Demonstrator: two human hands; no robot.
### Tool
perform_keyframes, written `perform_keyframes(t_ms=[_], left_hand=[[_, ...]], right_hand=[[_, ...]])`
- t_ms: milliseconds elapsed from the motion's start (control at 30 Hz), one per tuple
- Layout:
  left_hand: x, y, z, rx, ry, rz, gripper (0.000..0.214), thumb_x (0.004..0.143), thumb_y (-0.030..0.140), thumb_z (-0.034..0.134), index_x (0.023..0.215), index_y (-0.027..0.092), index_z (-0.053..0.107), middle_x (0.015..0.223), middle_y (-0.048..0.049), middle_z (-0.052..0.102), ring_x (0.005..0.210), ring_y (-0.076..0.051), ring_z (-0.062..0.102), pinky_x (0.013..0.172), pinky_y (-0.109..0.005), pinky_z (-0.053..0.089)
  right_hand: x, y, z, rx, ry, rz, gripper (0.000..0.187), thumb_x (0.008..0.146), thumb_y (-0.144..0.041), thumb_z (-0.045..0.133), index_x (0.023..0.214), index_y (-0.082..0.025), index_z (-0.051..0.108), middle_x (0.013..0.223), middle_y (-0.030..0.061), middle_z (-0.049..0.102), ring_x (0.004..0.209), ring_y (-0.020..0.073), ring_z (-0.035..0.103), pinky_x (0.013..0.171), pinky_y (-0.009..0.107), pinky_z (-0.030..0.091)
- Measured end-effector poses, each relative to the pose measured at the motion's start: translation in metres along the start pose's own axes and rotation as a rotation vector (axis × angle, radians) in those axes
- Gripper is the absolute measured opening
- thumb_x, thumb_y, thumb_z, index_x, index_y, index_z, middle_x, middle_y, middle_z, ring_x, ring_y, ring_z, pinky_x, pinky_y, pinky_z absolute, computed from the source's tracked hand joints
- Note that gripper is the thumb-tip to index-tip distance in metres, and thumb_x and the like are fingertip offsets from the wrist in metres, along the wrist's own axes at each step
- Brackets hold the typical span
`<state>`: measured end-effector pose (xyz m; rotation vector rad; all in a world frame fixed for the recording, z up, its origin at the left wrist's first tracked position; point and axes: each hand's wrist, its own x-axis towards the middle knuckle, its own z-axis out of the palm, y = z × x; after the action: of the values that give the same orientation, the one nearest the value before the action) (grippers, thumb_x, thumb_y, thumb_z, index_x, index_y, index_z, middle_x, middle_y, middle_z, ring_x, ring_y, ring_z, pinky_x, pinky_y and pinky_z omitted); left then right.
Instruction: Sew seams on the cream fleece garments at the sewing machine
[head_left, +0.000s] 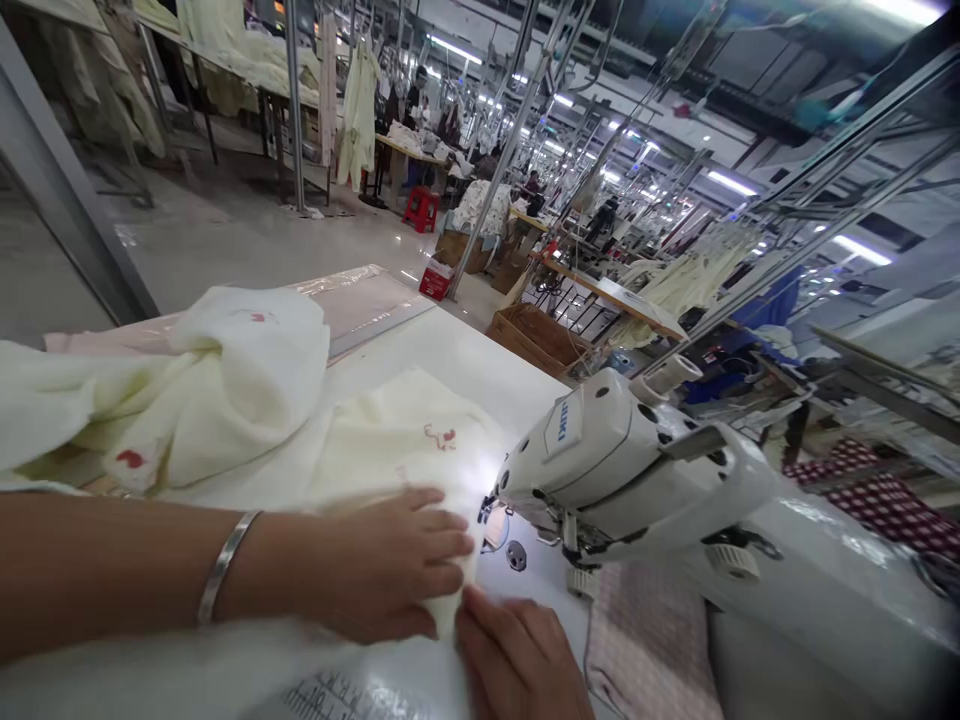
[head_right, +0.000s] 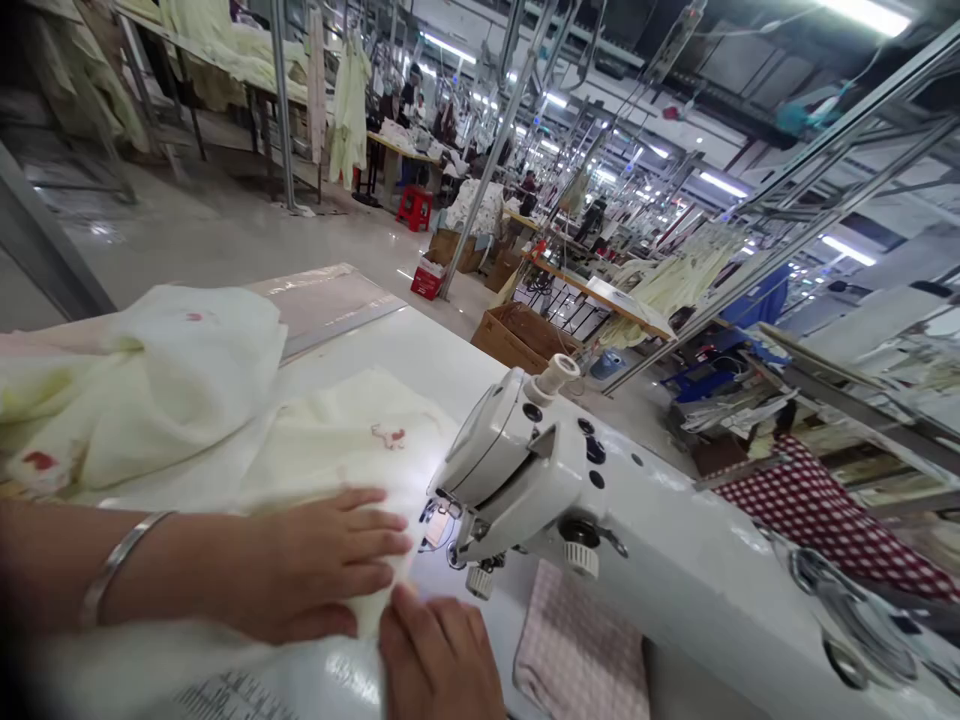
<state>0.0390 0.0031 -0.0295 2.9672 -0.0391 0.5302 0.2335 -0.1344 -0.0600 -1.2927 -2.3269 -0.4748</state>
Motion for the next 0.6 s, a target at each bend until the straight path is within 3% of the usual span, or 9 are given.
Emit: perform_keyframes(t_ms=[167, 433, 533, 600], left_hand=[[0.02, -0.04, 0.002, -0.034, -0.052, 0.028, 0.021, 0.089, 0.039, 0.054, 0.095, 0.019, 0.057, 0.107, -0.0081, 0.063, 0.096, -0.022, 0.057, 0.095, -0.039, 0.037], [0.045, -0.087, 0.009, -0.067, 0.021, -0.002, 0.021, 0.086, 0.038, 0.058, 0.095, 0.02, 0.059, 0.106, -0.0069, 0.063, 0.093, -0.02, 0.057, 0.094, -0.037, 0.039], [0.045, -0.084, 0.01, 0.002, 0.005, -0.065, 0.025, 0.088, 0.041, 0.057, 0.099, 0.019, 0.061, 0.116, -0.0097, 0.06, 0.114, -0.026, 0.052, 0.104, -0.048, 0.031], [0.033, -0.06, 0.013, 0.088, -0.021, -0.212, 0.038, 0.088, 0.048, 0.054, 0.11, 0.017, 0.06, 0.129, -0.0157, 0.053, 0.127, -0.036, 0.041, 0.102, -0.062, 0.025]], right_hand=[[0.024, 0.023, 0.0, -0.026, 0.0, 0.121, 0.023, 0.092, -0.015, 0.041, 0.097, -0.017, 0.063, 0.085, 0.0075, 0.067, 0.075, 0.0161, 0.062, 0.068, 0.03, 0.048], [0.024, 0.024, 0.012, -0.076, 0.007, 0.198, 0.026, 0.094, -0.019, 0.038, 0.101, -0.017, 0.063, 0.082, 0.0079, 0.065, 0.076, 0.018, 0.062, 0.067, 0.031, 0.048], [0.027, 0.02, 0.002, -0.038, -0.03, 0.194, 0.023, 0.093, -0.019, 0.04, 0.097, -0.019, 0.063, 0.082, 0.005, 0.065, 0.072, 0.0158, 0.062, 0.065, 0.029, 0.048], [0.026, 0.012, -0.004, 0.014, -0.029, 0.182, 0.019, 0.091, -0.018, 0.045, 0.101, -0.019, 0.062, 0.089, 0.0057, 0.066, 0.076, 0.0154, 0.063, 0.067, 0.028, 0.05]])
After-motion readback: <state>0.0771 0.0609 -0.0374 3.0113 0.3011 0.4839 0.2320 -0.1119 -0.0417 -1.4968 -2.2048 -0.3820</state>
